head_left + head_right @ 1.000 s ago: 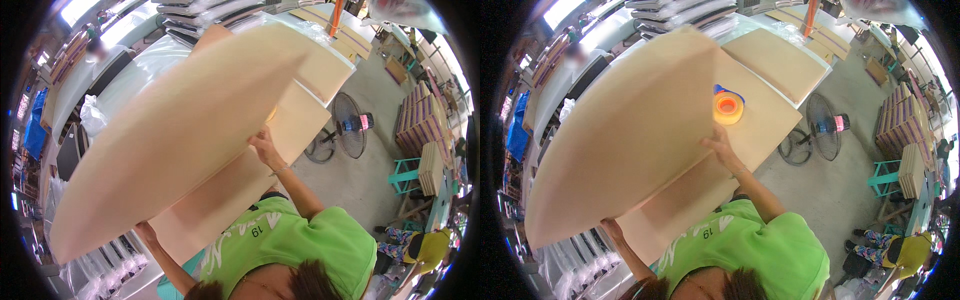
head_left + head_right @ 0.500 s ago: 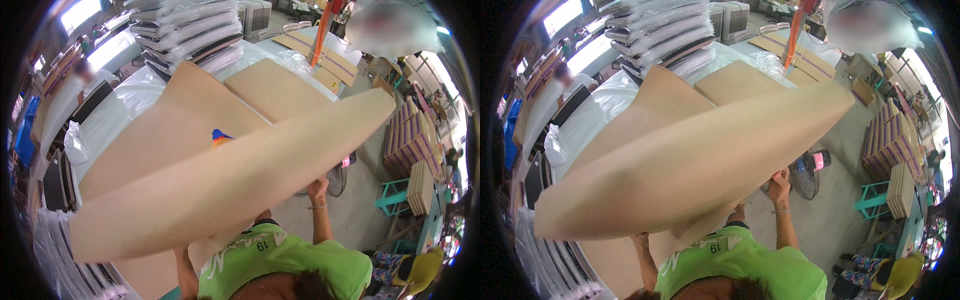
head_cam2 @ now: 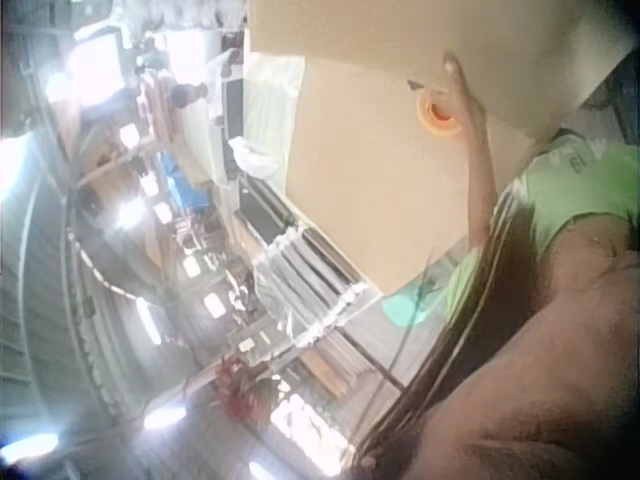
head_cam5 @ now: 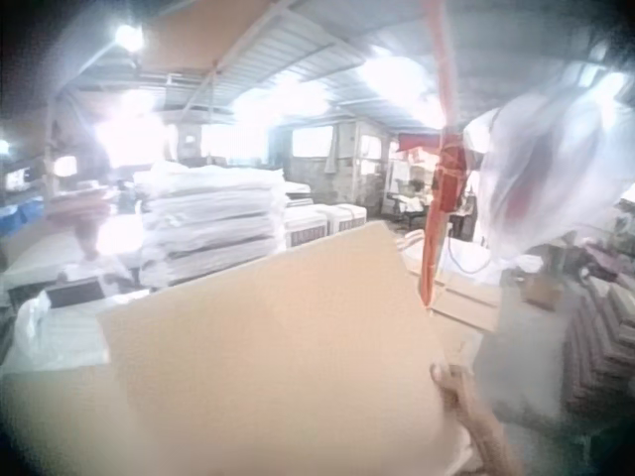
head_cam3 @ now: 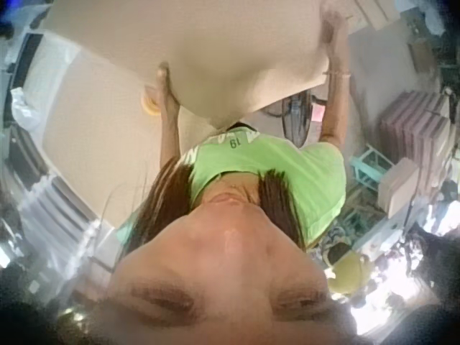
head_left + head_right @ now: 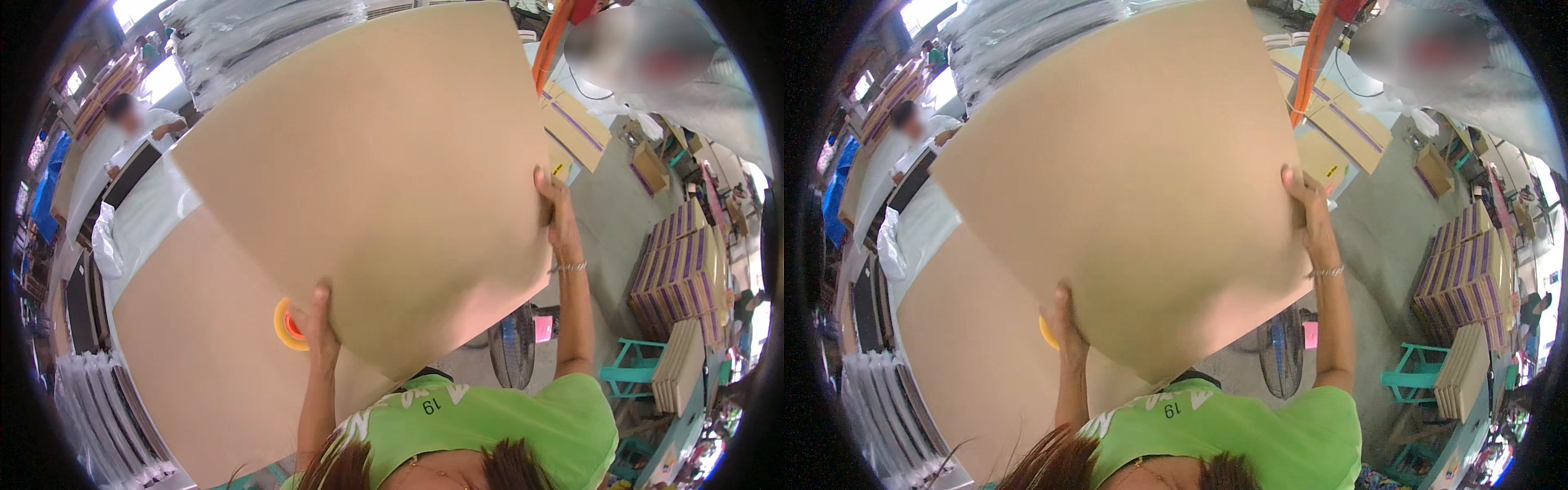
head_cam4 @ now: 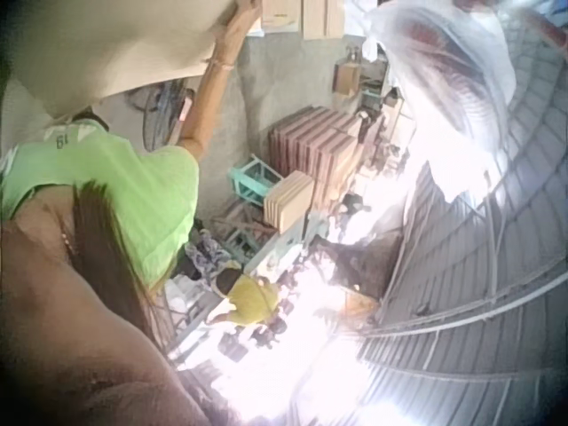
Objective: The person wraps black panels in plastic sheets and brown paper, then secures the paper with clear tape using a tape dispenser.
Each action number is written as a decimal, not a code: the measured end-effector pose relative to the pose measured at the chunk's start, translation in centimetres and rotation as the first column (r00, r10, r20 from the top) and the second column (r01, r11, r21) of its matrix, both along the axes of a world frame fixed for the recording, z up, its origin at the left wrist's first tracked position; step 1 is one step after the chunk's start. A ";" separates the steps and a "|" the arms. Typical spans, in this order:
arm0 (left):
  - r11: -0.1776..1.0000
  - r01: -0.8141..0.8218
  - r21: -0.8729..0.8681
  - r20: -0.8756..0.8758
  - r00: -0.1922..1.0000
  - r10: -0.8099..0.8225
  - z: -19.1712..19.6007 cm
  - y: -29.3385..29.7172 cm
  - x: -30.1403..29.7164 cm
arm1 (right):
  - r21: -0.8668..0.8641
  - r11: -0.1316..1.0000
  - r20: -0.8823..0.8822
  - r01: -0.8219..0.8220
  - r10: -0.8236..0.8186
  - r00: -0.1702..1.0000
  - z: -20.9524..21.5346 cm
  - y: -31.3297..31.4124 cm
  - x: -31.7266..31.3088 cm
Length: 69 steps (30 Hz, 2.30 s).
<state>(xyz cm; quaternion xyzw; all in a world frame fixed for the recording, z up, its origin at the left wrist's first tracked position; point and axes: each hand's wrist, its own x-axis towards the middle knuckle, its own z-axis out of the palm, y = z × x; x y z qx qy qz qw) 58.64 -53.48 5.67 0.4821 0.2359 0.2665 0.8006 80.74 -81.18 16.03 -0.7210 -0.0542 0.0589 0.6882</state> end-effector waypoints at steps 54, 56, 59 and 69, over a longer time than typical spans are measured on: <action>0.961 -0.060 0.271 -0.275 0.952 0.137 -15.0 -7.3 18.9 | -0.871 0.477 0.241 0.114 0.213 0.947 -20.9 0.5 24.2; 0.958 -0.068 0.277 -0.278 0.949 0.148 -15.0 -7.5 18.9 | -0.875 0.472 0.229 0.107 0.210 0.950 -20.9 0.5 24.2; 0.961 -0.076 0.265 -0.254 0.956 0.146 -14.2 -8.2 18.6 | -0.867 0.482 0.254 0.125 0.213 0.943 -21.2 0.1 24.1; 0.955 -0.110 0.274 -0.163 0.974 0.158 -16.3 -8.2 18.0 | -0.842 0.509 0.341 0.180 0.244 0.908 -22.2 0.6 24.4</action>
